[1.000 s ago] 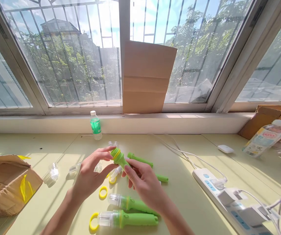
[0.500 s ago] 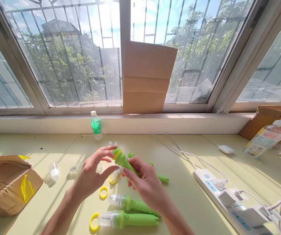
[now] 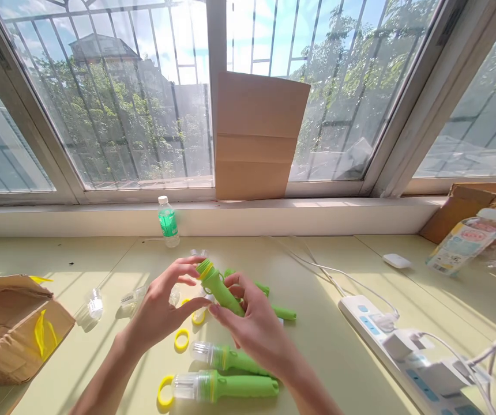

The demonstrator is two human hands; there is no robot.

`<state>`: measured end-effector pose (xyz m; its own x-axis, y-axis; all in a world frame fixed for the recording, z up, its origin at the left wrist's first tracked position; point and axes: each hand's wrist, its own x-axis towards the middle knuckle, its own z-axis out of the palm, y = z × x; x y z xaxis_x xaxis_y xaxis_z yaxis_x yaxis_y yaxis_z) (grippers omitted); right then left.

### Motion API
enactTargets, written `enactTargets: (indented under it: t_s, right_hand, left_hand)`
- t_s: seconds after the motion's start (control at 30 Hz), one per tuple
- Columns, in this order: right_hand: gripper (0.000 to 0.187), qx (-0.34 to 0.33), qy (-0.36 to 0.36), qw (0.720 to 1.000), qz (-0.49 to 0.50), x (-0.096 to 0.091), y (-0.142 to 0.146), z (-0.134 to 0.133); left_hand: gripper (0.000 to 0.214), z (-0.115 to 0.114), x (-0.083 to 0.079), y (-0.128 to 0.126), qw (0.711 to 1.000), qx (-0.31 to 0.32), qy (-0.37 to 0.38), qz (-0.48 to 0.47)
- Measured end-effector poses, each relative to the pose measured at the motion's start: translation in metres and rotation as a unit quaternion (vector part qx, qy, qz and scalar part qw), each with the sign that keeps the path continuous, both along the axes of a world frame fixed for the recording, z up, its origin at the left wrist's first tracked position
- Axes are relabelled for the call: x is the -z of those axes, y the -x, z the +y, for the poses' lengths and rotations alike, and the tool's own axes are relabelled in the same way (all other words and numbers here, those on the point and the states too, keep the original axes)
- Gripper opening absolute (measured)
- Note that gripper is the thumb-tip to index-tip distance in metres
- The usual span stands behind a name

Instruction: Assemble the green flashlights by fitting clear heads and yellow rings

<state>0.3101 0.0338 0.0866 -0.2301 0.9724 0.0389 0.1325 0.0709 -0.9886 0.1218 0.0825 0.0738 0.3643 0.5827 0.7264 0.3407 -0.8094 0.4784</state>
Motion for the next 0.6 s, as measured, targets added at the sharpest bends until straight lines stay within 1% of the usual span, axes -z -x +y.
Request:
enactTargets:
  t_s: [0.13,0.2,0.27,0.33,0.43,0.53,0.6]
  right_hand:
    - [0.029,0.008,-0.039,0.999,-0.016,-0.0007,-0.0017,0.0025]
    - [0.03,0.011,-0.063,0.998,-0.029,-0.0016,-0.0028,0.0041]
    - [0.033,0.008,-0.072,0.997,-0.042,-0.0027,-0.0029,0.0047]
    - [0.036,0.002,-0.06,0.997,-0.05,-0.0032,-0.0019,0.0041]
    - [0.037,0.017,-0.032,0.998,-0.046,-0.0027,0.0005,0.0021]
    - [0.039,0.036,-0.024,0.999,-0.031,-0.0028,0.0018,0.0009]
    - [0.036,0.03,-0.026,0.999,-0.023,-0.0032,0.0014,0.0011]
  left_hand:
    - [0.016,0.0006,-0.001,-0.0001,0.999,-0.017,-0.048,-0.011]
    - [0.014,0.0004,-0.002,-0.0003,0.997,-0.026,-0.068,-0.005]
    - [0.014,0.0005,-0.0019,-0.0005,0.997,-0.031,-0.072,-0.005]
    - [0.017,0.001,-0.0006,-0.0009,0.998,-0.03,-0.06,-0.009]
    - [0.023,0.0018,0.0025,-0.0019,0.999,-0.026,-0.038,-0.006]
    - [0.02,0.0018,0.0033,-0.0029,0.999,-0.029,-0.038,-0.01]
    - [0.016,0.0013,0.0018,-0.0029,0.998,-0.03,-0.052,-0.016]
